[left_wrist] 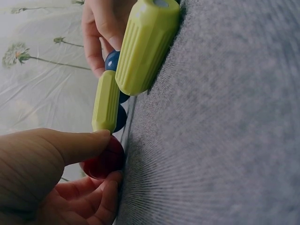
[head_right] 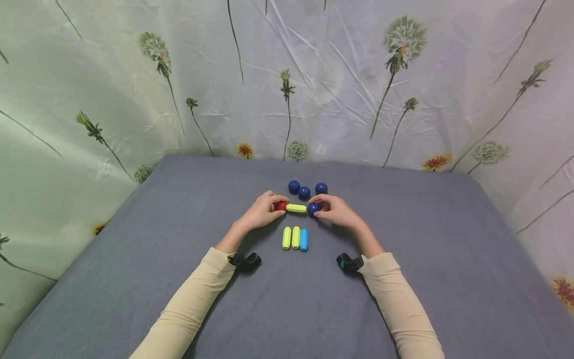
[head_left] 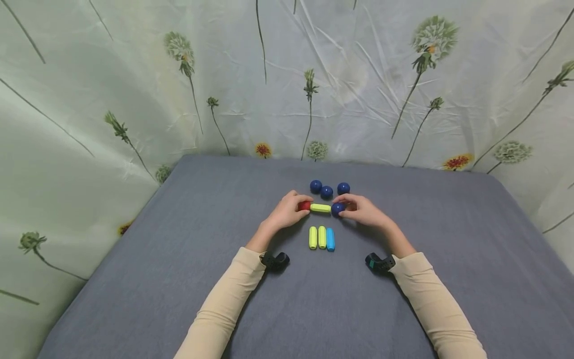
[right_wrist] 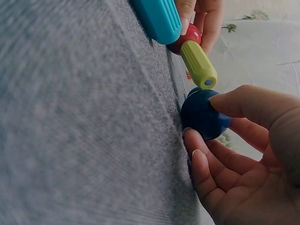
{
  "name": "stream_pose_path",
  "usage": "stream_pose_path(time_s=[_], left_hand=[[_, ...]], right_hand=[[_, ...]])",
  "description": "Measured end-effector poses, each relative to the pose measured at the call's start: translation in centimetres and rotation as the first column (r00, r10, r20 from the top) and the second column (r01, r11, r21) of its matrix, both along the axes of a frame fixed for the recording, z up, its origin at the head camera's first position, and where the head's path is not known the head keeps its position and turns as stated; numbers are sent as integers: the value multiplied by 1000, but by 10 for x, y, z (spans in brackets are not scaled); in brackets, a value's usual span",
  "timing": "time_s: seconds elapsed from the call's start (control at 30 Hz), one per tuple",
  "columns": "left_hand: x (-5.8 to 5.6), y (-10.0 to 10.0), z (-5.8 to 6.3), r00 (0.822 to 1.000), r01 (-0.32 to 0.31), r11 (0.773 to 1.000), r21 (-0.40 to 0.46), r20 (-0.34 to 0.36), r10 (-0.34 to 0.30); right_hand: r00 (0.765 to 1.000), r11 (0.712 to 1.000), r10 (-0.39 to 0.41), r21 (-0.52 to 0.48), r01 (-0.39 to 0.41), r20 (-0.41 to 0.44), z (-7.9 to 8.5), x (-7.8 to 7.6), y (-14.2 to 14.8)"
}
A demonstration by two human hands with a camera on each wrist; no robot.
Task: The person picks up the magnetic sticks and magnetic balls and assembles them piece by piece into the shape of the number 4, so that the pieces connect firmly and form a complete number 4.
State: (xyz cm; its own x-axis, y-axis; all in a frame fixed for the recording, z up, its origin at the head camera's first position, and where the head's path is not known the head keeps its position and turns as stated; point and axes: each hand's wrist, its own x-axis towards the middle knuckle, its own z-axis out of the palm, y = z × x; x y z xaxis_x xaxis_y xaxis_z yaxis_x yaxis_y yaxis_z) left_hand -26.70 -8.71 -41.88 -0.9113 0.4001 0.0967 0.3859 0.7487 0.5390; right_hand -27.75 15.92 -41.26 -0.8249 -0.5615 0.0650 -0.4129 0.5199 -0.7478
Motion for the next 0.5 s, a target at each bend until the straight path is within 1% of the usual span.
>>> stream_pose_path(time_s=[0.2, 0.5], left_hand=[[1, 0, -1, 1000, -3, 1000, 3, 0, 3], [0, -1, 1, 1000, -16, 1000, 6, -15, 16]], right_hand=[[1000, 1000, -7, 1, 7, 17, -3, 1, -1], [1000, 1000, 0, -5, 0, 26, 1, 2, -4]])
